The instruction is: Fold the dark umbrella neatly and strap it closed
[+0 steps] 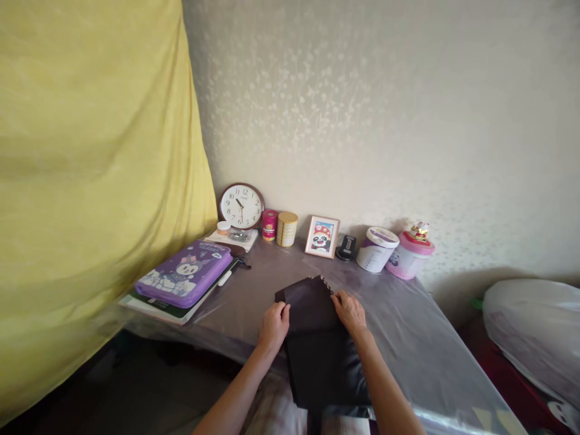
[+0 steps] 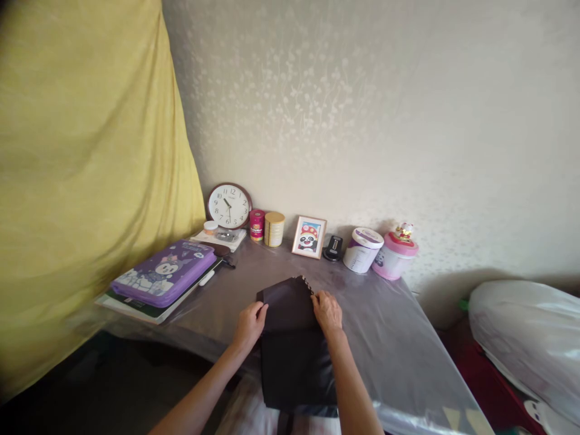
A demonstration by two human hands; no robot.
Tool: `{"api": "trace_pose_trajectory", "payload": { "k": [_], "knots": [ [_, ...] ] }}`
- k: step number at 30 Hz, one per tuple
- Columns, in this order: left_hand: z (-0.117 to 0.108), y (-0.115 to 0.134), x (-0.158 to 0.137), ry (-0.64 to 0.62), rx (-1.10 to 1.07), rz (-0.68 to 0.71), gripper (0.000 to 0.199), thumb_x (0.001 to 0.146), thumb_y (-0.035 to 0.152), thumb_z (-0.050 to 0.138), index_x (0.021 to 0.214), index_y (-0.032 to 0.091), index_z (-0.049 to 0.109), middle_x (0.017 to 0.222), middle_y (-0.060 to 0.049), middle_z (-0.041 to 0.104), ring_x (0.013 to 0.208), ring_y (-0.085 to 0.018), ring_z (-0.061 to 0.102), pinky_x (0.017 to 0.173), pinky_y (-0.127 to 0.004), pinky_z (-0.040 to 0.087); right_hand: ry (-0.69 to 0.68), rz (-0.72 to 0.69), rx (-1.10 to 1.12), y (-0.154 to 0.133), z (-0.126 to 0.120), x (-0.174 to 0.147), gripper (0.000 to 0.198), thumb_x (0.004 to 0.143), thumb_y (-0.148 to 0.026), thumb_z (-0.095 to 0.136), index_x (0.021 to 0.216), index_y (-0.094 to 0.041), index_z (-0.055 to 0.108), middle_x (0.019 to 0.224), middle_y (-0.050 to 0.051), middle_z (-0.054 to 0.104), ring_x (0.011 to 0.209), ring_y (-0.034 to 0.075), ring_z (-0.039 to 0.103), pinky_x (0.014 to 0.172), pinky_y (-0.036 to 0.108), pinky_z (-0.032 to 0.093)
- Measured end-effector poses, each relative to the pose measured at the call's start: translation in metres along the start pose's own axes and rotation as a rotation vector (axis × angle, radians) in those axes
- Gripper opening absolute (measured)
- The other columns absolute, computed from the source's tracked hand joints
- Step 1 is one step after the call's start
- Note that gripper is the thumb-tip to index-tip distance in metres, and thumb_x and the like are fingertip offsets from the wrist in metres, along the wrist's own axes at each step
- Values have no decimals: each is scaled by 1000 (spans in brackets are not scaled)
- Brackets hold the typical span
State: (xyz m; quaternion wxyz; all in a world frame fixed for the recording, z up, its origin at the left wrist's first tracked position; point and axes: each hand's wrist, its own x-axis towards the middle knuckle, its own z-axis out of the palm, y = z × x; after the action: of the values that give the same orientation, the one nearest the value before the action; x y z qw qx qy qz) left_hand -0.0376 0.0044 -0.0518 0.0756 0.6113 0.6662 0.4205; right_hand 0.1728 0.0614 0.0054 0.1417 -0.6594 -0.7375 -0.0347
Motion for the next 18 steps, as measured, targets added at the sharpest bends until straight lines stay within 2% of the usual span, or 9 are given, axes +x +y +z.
{"api": "trace_pose_trajectory", "payload": {
  "k": [2,4,6,8,14,18],
  "knots": [
    [-1,0,1,-8,0,-29,27,88,30,40,73,18,60,69,-4,63,64,-16,58,61,-25,39,2,3,-15,-1,1,0,22,88,-34,44,82,-21,61,88,4,64,86,17,58,72,25,38],
    [-2,1,1,-9,-3,-61,23,87,29,41,89,17,61,70,-4,63,65,-16,60,61,-25,41,-2,11,-24,-3,2,0,22,87,-34,45,82,-21,62,89,4,64,89,18,57,75,25,37],
    [-6,4,0,-4,-20,-96,29,87,29,41,108,15,55,70,-4,62,65,-17,60,62,-26,43,-10,20,-26,-3,2,0,23,87,-34,45,82,-21,63,89,5,63,90,18,56,76,25,37],
    [-10,7,-3,1,-28,-97,35,87,30,40,117,13,50,77,-5,61,68,-17,60,65,-27,45,-21,27,-24,-4,3,1,23,86,-34,45,83,-21,64,89,5,63,89,18,56,75,25,37],
    [-18,15,-22,-30,74,137,38,88,38,40,119,22,53,102,-9,52,91,-20,56,75,-31,48,-24,37,-13,-5,6,5,24,85,-34,47,79,-21,66,87,7,64,86,20,57,72,27,39],
    [-16,13,-26,-54,148,140,34,90,33,36,115,27,58,108,-10,50,88,-18,57,74,-31,48,41,13,6,-12,1,1,23,87,-30,44,95,-19,63,97,8,63,93,21,56,79,29,40]
  ]
}}
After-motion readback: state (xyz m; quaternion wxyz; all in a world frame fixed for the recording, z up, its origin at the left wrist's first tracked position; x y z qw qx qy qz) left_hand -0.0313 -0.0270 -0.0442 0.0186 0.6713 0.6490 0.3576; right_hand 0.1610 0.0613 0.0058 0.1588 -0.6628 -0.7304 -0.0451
